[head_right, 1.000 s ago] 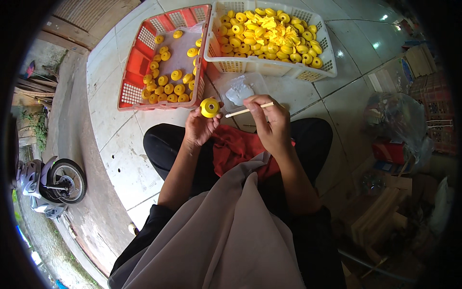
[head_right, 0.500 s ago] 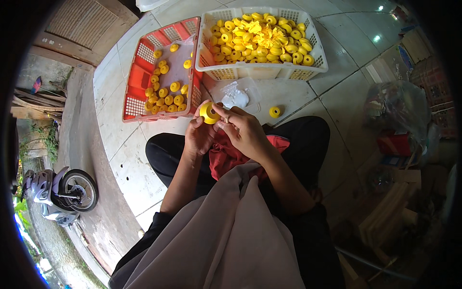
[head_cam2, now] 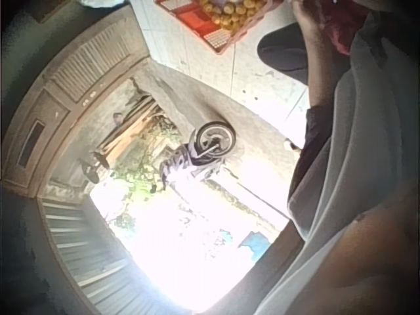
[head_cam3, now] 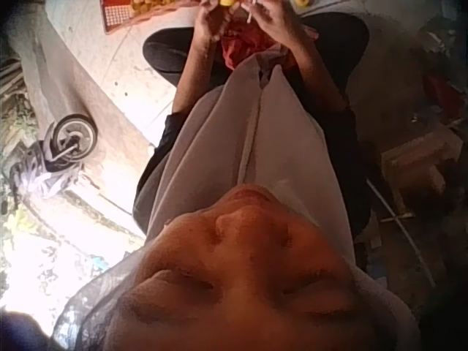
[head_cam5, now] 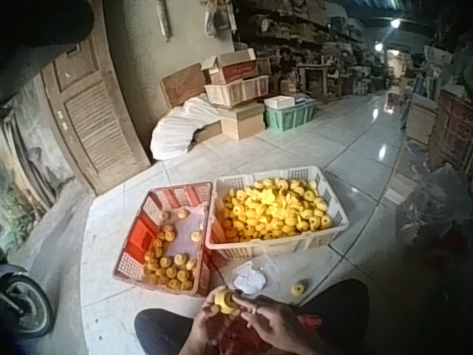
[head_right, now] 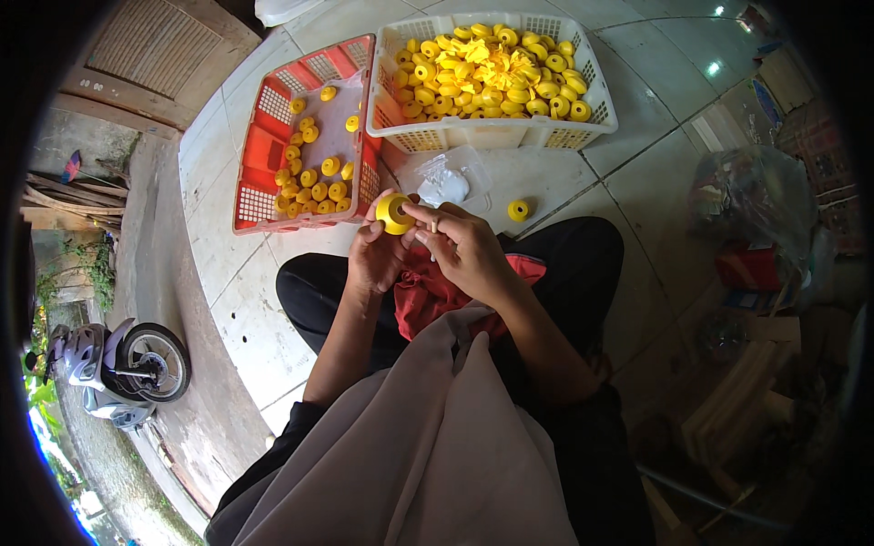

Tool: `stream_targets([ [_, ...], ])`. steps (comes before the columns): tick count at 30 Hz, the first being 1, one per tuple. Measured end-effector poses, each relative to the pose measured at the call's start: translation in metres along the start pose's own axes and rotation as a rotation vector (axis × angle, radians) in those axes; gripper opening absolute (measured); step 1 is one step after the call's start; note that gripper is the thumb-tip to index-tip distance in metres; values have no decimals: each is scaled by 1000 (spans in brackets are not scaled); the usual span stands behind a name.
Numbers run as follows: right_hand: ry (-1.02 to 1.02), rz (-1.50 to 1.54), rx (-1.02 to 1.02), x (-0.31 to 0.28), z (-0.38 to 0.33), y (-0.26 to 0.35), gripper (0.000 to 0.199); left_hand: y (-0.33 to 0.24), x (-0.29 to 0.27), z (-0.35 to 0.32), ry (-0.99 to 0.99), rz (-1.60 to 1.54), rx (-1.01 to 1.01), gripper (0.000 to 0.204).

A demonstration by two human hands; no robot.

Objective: Applying glue or paste to rubber ducks for assembly.

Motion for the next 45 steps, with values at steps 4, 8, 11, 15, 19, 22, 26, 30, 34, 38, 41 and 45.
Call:
stream_targets([
  [4, 13, -12, -2, 4, -1, 8, 37, -5, -1, 0, -25, 86, 52, 46],
  [8, 125, -102, 13, 9, -2, 14, 39, -6, -3, -3, -46, 78, 59, 47],
  [11, 141, -90, -73, 12, -5, 17, 41, -7, -5, -3, -37, 19, -1, 48],
  [15, 128, -83, 43, 2, -4, 10, 43, 2, -14, -4, -97, 33, -87, 51],
  [19, 167, -176, -21, 8, 1, 20, 43, 8, -11, -7, -74, 15, -136, 50],
  [22, 172, -234, -119, 6, 1, 26, 44, 7, -5, -3, -96, -48, -138, 49],
  [26, 191, -272, -148, -1, 4, 32, 42, 7, -8, 0, 32, -233, -162, 50],
  [30, 101, -297, -191, -2, 1, 34, 34, 15, -3, 3, 39, -185, -175, 51],
  [34, 177, -205, -165, -14, -2, 44, 32, 20, -5, 13, -53, -169, -188, 51],
  [38, -85, -140, -69, -99, -13, 51, 22, 33, 21, 30, 257, -301, -325, 60],
  [41, -465, -7, -50, -171, -47, 48, 18, 44, 25, 61, 101, 298, -333, 60],
  [45, -810, -21, -148, -237, -88, 59, 16, 84, 43, 135, 107, 1124, -173, 60],
])
Point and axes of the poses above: each hand's wrist, its own z-axis towards the middle knuckle, its own x-axis out of the palm, y = z × x, the point moved 10 cm from there along z, towards the middle knuckle, and after that the axes turned 9 degrees about -x, right-handed, at the moved point
